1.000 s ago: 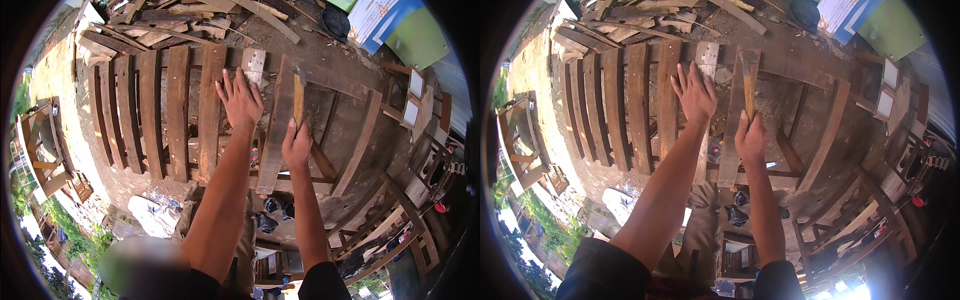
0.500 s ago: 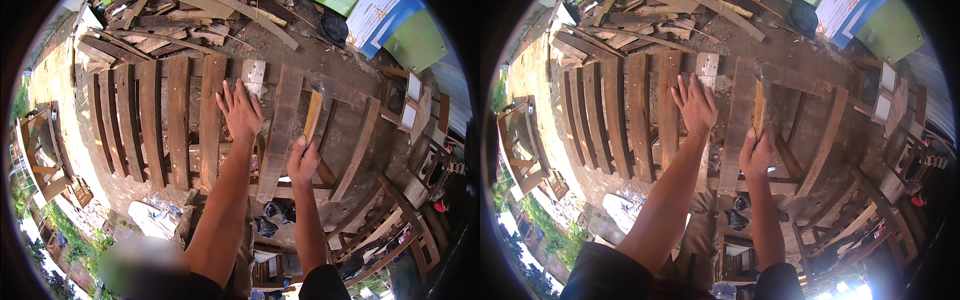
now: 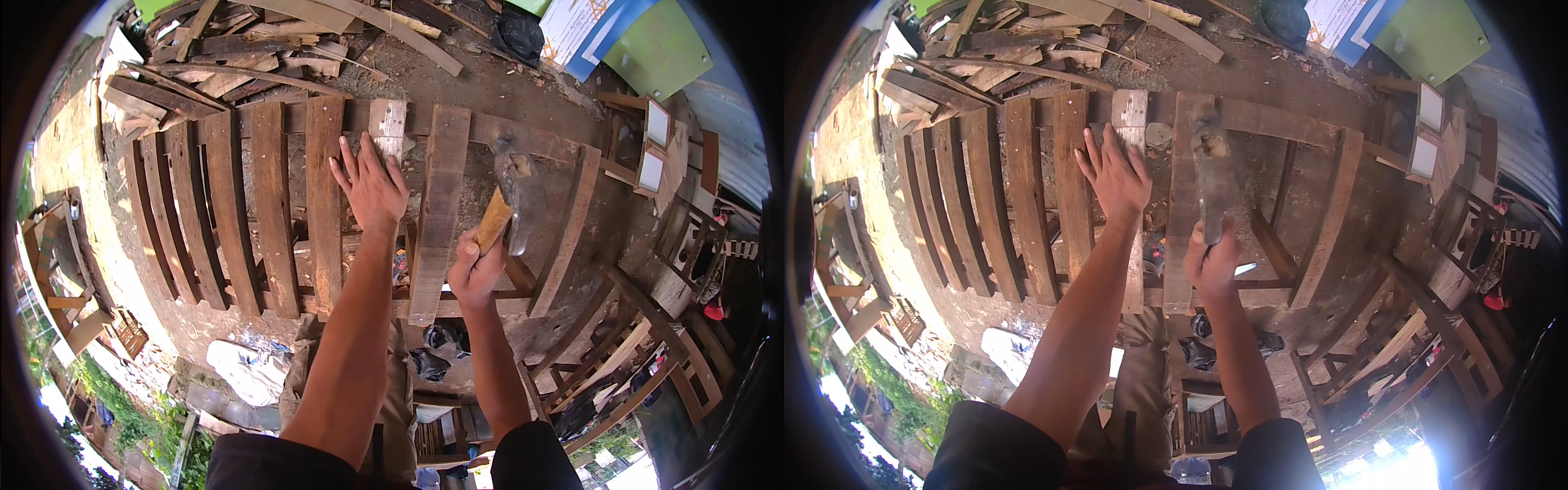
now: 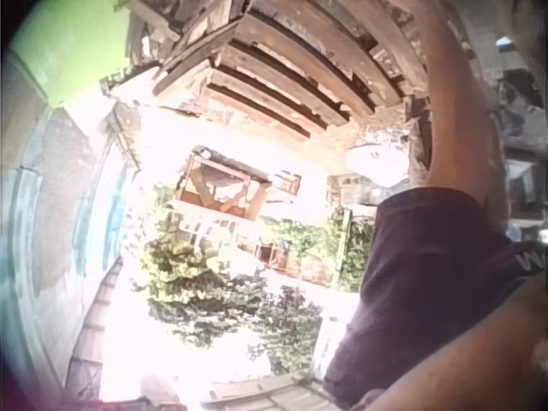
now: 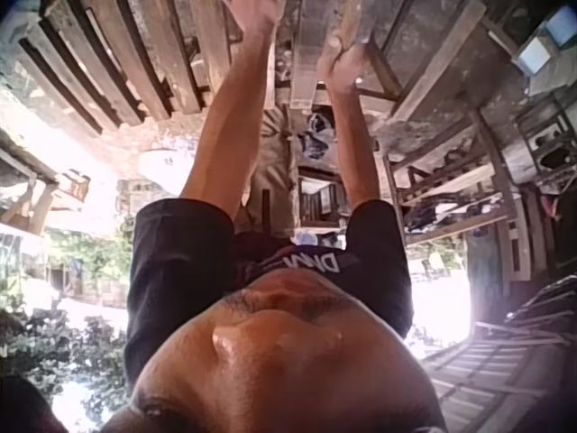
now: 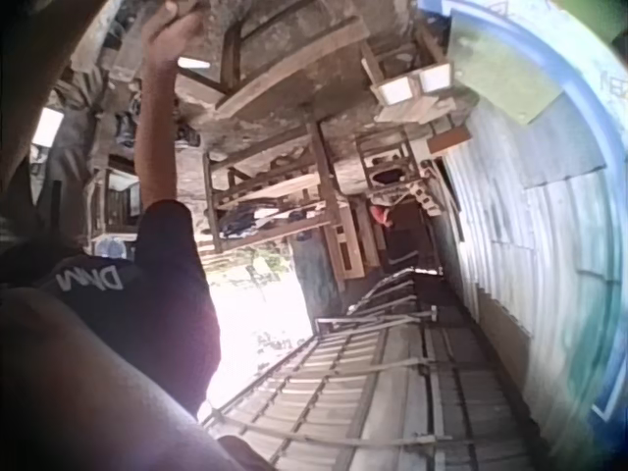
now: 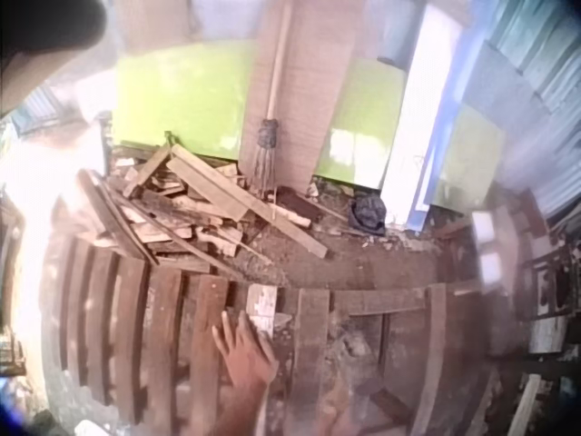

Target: The person kneels on the ground and uses a hammer to drive nails into a wooden pallet frame. They repeatedly pick up nails from a black plastic bag, position them on the pallet slats, and hammer them in. The person adjusts the wood pieces and continues nailing to secure the structure.

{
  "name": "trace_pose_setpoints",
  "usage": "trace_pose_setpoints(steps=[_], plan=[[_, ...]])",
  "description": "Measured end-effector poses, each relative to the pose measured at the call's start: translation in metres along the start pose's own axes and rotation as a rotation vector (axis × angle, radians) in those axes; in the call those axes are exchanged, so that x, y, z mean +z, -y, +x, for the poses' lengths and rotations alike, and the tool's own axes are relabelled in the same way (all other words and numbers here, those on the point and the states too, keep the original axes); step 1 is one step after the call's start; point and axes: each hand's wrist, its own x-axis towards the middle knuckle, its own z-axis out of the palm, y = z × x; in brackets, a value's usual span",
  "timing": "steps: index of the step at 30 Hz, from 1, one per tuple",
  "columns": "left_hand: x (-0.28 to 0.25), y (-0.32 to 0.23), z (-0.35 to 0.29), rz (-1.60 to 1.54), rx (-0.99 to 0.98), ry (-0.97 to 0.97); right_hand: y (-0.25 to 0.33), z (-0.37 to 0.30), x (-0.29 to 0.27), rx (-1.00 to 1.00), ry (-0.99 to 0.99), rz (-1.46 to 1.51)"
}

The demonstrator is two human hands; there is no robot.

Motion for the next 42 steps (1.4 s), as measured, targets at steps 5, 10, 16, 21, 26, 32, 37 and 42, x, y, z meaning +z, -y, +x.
trace_pose_setpoints(steps=[5,10,16,21,26,32,37,42], plan=[[0.001,-0.001,-0.001,0.009,0.005,-0.006,-0.028,0.013,0.010,0.331,0.167,-0.285],[-0.001,-0.001,0.003,-0.012,0.003,-0.013,-0.004,-0.009,0.001,0.101,-0.015,0.007],[-0.005,-0.004,0.002,-0.023,-0.013,0.024,-0.030,0.013,0.009,0.356,0.224,-0.294],[-0.003,0.001,-0.002,-0.022,-0.023,0.014,-0.014,-0.006,-0.002,0.095,0.005,0.171],[-0.004,-0.005,0.000,-0.026,-0.018,0.036,-0.046,0.003,0.010,0.148,0.099,-0.164],[-0.003,-0.001,0.001,-0.021,-0.035,0.036,-0.015,-0.005,-0.004,0.247,-0.016,0.210],[-0.006,-0.005,-0.001,-0.007,-0.019,0.071,-0.035,0.005,0.016,0.255,0.098,-0.200],[-0.002,0.001,-0.001,0.002,-0.011,0.006,-0.020,-0.008,0.002,0.161,0.065,0.090]])
